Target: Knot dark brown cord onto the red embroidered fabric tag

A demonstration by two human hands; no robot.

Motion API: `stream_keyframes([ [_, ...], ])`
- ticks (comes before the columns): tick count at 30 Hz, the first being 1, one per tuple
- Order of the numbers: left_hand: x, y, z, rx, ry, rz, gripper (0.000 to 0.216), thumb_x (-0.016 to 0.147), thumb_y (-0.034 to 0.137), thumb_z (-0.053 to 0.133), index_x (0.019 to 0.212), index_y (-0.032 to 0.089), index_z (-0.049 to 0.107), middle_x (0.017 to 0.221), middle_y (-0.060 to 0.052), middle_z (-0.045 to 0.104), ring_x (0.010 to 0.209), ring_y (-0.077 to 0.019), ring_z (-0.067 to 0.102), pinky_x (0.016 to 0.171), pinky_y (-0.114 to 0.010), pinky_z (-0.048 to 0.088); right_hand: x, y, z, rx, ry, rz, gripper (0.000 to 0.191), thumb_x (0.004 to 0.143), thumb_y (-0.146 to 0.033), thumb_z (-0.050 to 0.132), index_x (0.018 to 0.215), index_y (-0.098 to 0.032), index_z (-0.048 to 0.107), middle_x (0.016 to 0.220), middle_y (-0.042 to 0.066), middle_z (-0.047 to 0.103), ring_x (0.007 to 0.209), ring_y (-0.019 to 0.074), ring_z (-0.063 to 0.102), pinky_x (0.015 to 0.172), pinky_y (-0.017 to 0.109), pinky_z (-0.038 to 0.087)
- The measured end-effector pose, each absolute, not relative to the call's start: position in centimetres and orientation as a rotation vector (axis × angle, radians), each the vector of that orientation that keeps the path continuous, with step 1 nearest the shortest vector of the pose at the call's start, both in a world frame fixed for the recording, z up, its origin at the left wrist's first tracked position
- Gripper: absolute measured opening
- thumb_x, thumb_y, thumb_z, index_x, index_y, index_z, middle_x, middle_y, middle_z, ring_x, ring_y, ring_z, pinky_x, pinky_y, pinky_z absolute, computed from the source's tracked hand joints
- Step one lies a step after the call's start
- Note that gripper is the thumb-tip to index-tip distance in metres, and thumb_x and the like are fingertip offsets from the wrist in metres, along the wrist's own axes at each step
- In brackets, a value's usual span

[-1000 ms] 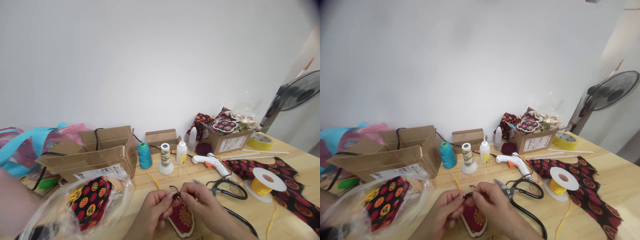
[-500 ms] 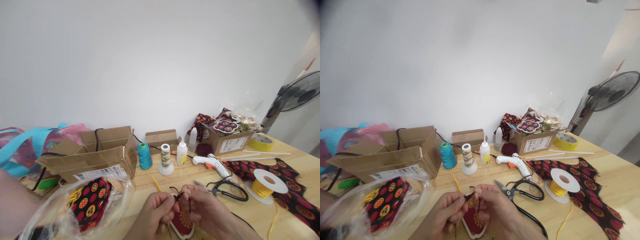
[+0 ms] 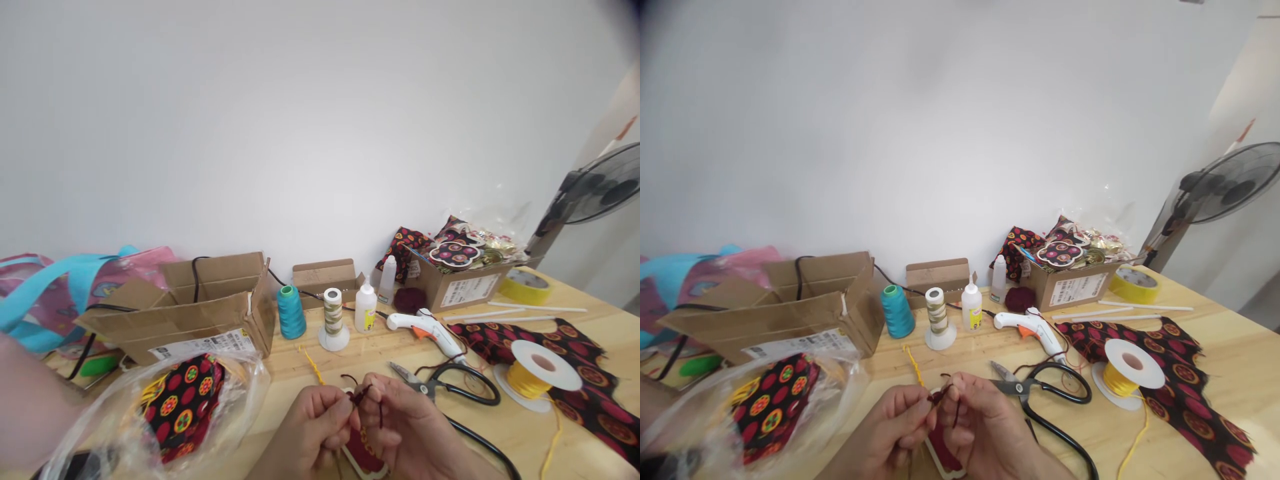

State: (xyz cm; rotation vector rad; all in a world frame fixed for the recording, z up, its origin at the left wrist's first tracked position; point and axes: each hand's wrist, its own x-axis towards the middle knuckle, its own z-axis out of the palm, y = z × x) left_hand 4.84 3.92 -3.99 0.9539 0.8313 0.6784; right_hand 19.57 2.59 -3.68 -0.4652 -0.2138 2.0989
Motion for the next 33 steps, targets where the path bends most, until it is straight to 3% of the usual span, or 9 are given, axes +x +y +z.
stream_keyframes([
  [5,4.7,4.0,-4.1,0.951,0.837,0.681,0.034,0.064,0.047,0.06,0.057,0.014,0.054,0.037,0.01,0.032,0.033,-0.0021,0.015,0.034,-0.019,0.006,19.5,2.7,-4.2,-0.427,-0.215,2.107,0.021,0.054,-0.013,0.077,0.058,-0.009,0.056,0.053,-0.003,0.051,0.049,0.0039,0.05,0.035,0.01,0.019],
  [13,4.8,3.8,-3.9,0.846,0.799,0.757,0.03,0.061,0.04,0.065,0.065,0.011,0.059,0.036,0.01,0.029,0.035,-0.0029,0.016,0.035,-0.018,0.006,20.3,2.9,-3.7,-0.556,-0.56,2.04,0.019,0.067,-0.02,0.068,0.061,-0.01,0.053,0.052,-0.002,0.048,0.045,0.0044,0.043,0.037,0.012,0.021],
  [17,4.9,3.3,-3.4,0.869,0.873,0.872,0.037,0.051,0.03,0.073,0.082,0.012,0.064,0.048,0.003,0.053,0.039,-0.003,0.031,0.036,-0.016,0.016,20.6,2.9,-3.9,-0.675,-0.715,1.942,0.021,0.071,-0.025,0.064,0.062,-0.012,0.051,0.053,-0.004,0.045,0.044,0.0037,0.037,0.04,0.013,0.023],
  [19,5.2,3.2,-3.0,0.918,0.918,0.905,0.03,0.052,0.029,0.074,0.077,0.013,0.067,0.054,0.002,0.059,0.039,-0.003,0.035,0.037,-0.016,0.022,20.6,3.0,-4.3,-0.755,-0.816,1.878,0.023,0.072,-0.029,0.063,0.063,-0.012,0.05,0.055,-0.004,0.045,0.046,0.0042,0.036,0.042,0.014,0.023],
  [22,5.5,3.2,-2.7,0.876,0.939,0.959,0.021,0.054,0.031,0.073,0.066,0.015,0.067,0.052,0.003,0.06,0.042,-0.0047,0.043,0.045,-0.017,0.034,20.6,3.1,-4.7,-0.85,-1.01,1.765,0.028,0.071,-0.036,0.062,0.061,-0.013,0.05,0.054,-0.004,0.042,0.045,0.0047,0.031,0.041,0.016,0.022],
  [24,5.5,3.3,-3.0,0.88,0.957,0.978,0.019,0.055,0.03,0.072,0.067,0.015,0.067,0.061,0.0,0.065,0.052,-0.0085,0.052,0.055,-0.02,0.041,20.5,3.2,-4.6,-0.905,-1.115,1.691,0.031,0.071,-0.041,0.06,0.06,-0.014,0.05,0.052,-0.005,0.04,0.045,0.0057,0.03,0.041,0.017,0.022],
  [27,5.2,3.6,-3.8,0.989,0.975,0.977,0.019,0.059,0.028,0.07,0.071,0.014,0.067,0.071,-0.003,0.068,0.063,-0.0138,0.057,0.063,-0.025,0.043,20.3,3.2,-4.2,-0.936,-1.274,1.558,0.034,0.075,-0.044,0.054,0.058,-0.015,0.048,0.052,-0.005,0.036,0.047,0.0071,0.03,0.042,0.019,0.022],
  [33,4.8,3.9,-3.9,1.199,1.042,0.962,0.016,0.064,0.026,0.064,0.072,0.014,0.066,0.071,-0.005,0.068,0.066,-0.0163,0.056,0.063,-0.027,0.042,20.2,2.9,-4.6,-0.959,-1.5,1.351,0.033,0.082,-0.041,0.044,0.061,-0.016,0.046,0.055,-0.005,0.036,0.051,0.0083,0.032,0.047,0.02,0.025],
])
